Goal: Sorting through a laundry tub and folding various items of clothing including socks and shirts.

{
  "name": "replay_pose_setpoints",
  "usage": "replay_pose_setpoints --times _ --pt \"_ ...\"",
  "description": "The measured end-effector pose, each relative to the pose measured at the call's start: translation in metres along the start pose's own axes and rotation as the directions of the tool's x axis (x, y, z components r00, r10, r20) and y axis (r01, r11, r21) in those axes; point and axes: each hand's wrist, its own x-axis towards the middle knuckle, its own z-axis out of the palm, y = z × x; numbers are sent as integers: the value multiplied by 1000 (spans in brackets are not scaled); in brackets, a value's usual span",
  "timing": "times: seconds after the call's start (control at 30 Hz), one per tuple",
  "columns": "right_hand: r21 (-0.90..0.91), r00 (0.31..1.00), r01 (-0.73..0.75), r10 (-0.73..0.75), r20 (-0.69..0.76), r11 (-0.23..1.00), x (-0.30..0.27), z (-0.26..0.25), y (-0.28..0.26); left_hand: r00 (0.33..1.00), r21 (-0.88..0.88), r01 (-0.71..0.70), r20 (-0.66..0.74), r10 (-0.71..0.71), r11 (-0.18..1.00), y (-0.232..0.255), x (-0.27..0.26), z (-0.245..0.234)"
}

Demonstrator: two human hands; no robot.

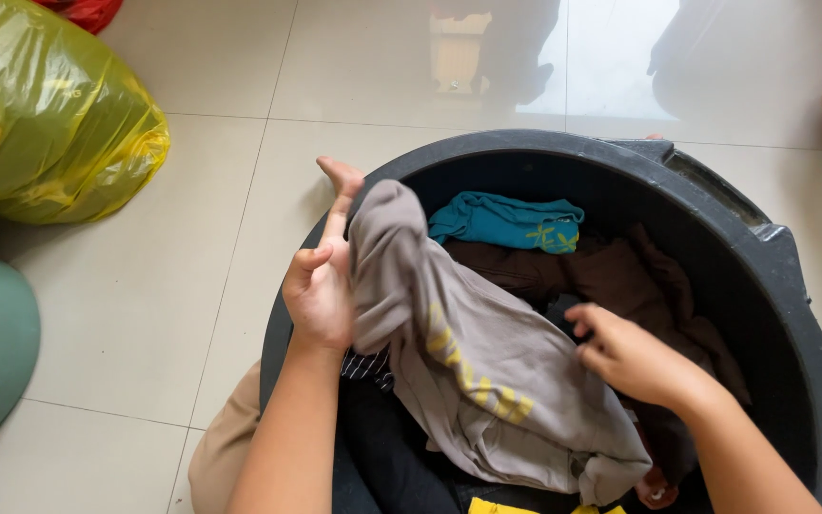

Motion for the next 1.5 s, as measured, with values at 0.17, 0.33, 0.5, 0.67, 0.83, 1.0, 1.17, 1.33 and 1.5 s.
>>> replay_pose_setpoints --times 0.17,0.33,0.5,0.67,0.83,1.0,1.17,1.33,1.5 --pt "28 985 -122 118 126 992 1 -11 -21 991 22 4 133 -7 1000 -2 1 5" --pt "-132 964 -76 107 244 988 1 -11 -15 995 64 -18 104 11 998 -8 0 -10" --pt "-112 1000 23 -24 -13 993 -7 -19 -15 977 708 -68 -94 189 703 -3 1 -17" --pt "137 970 28 6 -243 990 -4 -32 11 873 994 6 -60 483 113 14 2 -12" --pt "707 857 436 -18 -515 557 -11 -59 46 860 867 -93 -179 479 490 29 1 -14" --pt "756 720 613 231 -654 230 -24 -89 75 835 740 -129 -277 474 660 42 -3 -18" --pt "684 691 652 115 -713 328 -19 -91 105 758 985 -155 67 648 79 31 -6 -11" --pt "507 668 690 -187 -720 517 -8 -92 154 670 951 -108 285 685 -290 35 -6 -12" --pt "603 738 502 57 -673 621 -8 -98 150 759 840 -172 -220 613 515 47 -18 -31"
